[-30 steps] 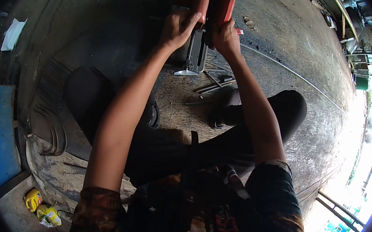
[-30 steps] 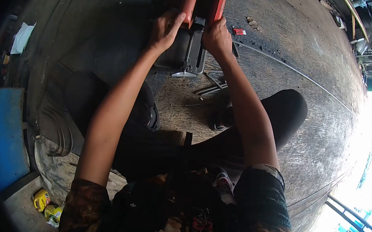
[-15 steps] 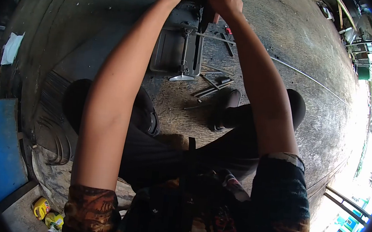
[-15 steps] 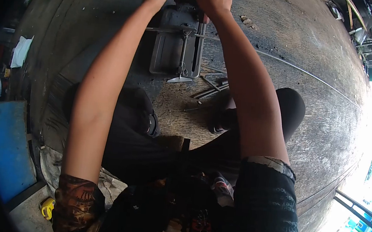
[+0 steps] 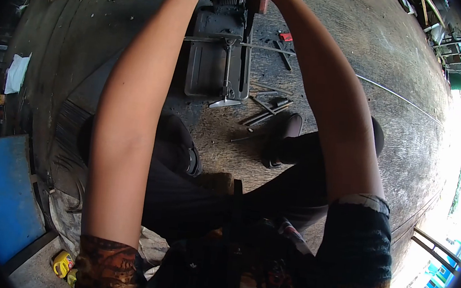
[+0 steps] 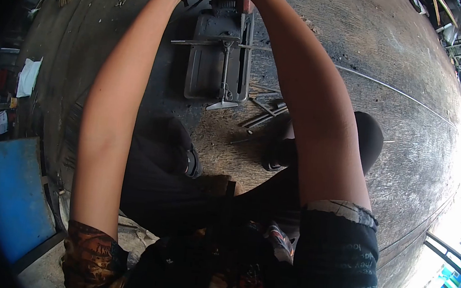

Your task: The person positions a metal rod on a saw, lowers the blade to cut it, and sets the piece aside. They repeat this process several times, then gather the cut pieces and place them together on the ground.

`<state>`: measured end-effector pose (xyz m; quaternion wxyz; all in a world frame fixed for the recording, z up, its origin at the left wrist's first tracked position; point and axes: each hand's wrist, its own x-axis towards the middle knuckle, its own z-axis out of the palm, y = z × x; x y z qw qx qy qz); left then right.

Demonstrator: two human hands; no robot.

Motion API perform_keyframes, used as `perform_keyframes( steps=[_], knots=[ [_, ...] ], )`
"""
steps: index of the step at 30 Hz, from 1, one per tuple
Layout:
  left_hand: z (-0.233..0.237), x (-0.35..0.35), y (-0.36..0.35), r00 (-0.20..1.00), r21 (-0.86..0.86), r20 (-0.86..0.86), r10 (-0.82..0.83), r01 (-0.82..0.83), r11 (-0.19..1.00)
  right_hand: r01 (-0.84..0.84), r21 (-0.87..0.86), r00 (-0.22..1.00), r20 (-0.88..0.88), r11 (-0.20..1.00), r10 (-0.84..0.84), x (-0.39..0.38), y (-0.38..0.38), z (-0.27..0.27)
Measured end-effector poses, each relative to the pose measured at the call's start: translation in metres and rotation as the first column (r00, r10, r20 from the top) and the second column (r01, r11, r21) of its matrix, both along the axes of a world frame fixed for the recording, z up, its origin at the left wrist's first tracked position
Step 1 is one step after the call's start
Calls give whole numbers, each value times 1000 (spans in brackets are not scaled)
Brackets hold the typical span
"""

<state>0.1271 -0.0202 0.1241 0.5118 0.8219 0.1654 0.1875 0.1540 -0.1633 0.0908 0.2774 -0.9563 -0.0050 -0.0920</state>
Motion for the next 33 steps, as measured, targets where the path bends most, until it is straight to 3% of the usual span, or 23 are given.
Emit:
perform_keyframes(
  steps=[1, 3, 4, 5, 6, 7, 8, 9, 10, 11, 12, 13, 15, 16, 20, 26, 29, 32, 33],
  knots=[
    [-6, -4, -1, 1000, 1, -1, -2, 2, 1000, 2, 1, 1000, -1, 1000, -2, -3, -3, -3],
    [-24, -15, -6, 935, 33, 355, -2, -11, 999, -23, 160, 1000, 10, 987, 22, -13, -17, -12],
    [-42, -20, -12, 747, 0, 663, -47, 62, 998, -29, 241, 999, 19, 970, 25, -18, -28, -20],
    [-66, -34, -8, 835, 48, 546, -73, 55, 997, -36, 323, 999, 24, 946, 29, -23, -37, -33],
    [-100, -35, -2, 832, 30, 550, -77, 73, 997, -44, 403, 999, 32, 914, 34, -25, -45, -47],
    [-135, -42, -4, 780, 40, 621, -81, 72, 997, 51, 597, 984, 108, 801, -143, -27, -50, -84],
    [-167, -56, 1, 830, 195, 539, -142, 41, 980, 107, 765, 935, 139, 636, -325, -29, -54, -115],
    [-181, -80, -7, 866, 193, 462, -191, 111, 975, 308, 695, 914, -26, 650, -405, -53, -61, -119],
    [-208, -93, -8, 928, 206, 299, -223, 165, 964, 416, 646, 885, -125, 641, -449, -42, -69, -174],
    [-237, -100, -12, 937, 323, 266, -226, 135, 937, 477, 560, 872, -204, 678, -445, -47, -70, -209],
    [-250, -109, -18, 943, 306, 166, -289, 229, 924, 454, 553, 881, -164, 699, -443, -56, -66, -237],
    [-266, -113, -26, 936, 154, 90, -341, 325, 933, 439, 521, 897, -212, 732, -387, -65, -64, -256],
    [-288, -113, -33, 907, 508, 90, -411, 313, 802, 473, 511, 881, -267, 718, -391, -75, -54, -275],
    [-299, -112, -37, 908, 580, 68, -413, 301, 757, 494, 496, 869, -320, 714, -378, -76, -53, -286],
    [-323, -98, -45, 848, 585, -62, -527, 458, 669, 544, 470, 830, -426, 695, -361, -75, -50, -322],
    [-347, -78, -60, 857, 652, -180, -483, 472, 594, 652, 456, 736, -572, 606, -362, -52, -36, -356],
    [-356, -73, -59, 852, 661, -203, -483, 483, 574, 712, 498, 694, -606, 495, -389, -41, -28, -373],
    [-359, -70, -59, 841, 674, -232, -489, 502, 543, 751, 632, 644, -636, 192, -426, -24, -20, -387],
    [-360, -69, -59, 836, 673, -247, -491, 512, 534, 756, 628, 638, -642, 186, -424, -15, -16, -396]
  ],
)
